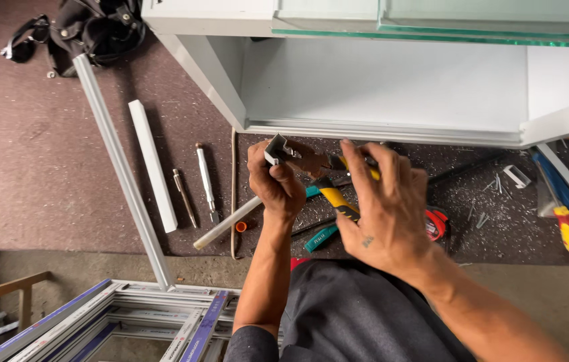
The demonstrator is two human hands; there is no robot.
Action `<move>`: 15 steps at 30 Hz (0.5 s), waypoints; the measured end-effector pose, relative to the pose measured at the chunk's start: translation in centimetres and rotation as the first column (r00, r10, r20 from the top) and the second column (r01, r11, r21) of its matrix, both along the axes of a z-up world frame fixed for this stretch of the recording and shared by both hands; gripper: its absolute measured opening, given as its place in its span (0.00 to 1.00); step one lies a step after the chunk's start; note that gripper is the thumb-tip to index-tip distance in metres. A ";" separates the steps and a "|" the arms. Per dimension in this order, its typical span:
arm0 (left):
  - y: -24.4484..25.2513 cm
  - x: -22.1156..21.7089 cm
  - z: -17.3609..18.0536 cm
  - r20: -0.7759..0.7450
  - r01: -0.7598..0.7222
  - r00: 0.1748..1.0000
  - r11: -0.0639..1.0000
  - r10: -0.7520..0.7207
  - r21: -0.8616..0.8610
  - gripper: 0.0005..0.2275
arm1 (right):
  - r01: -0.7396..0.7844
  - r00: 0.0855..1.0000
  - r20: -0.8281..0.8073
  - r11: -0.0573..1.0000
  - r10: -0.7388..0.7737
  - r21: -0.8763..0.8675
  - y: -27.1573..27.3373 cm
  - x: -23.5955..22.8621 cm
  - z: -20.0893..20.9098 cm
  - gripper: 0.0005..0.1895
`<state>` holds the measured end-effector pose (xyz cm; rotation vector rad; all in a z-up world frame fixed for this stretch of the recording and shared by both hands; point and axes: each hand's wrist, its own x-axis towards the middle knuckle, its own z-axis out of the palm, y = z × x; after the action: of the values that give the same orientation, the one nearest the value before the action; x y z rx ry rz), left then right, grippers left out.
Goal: The person uses pliers to bend and shape the ends of aluminum profiles. They repeatedly test the fit of the modified profiles into a white window frame structure, adjusting the metal pieces to ensure they align correctly with the frame's grooves.
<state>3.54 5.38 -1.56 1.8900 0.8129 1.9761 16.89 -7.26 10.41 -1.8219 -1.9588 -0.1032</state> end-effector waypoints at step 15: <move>-0.4 -7.1 -0.1 0.338 0.464 0.868 0.837 -0.365 -0.288 0.18 | -0.664 -0.290 -0.928 0.747 -0.235 0.018 -2.9 -3.6 -9.6 0.16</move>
<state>-3.59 5.01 -1.62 1.3982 0.5711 1.6267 13.25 -10.16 0.80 -0.7145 -0.8254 1.8183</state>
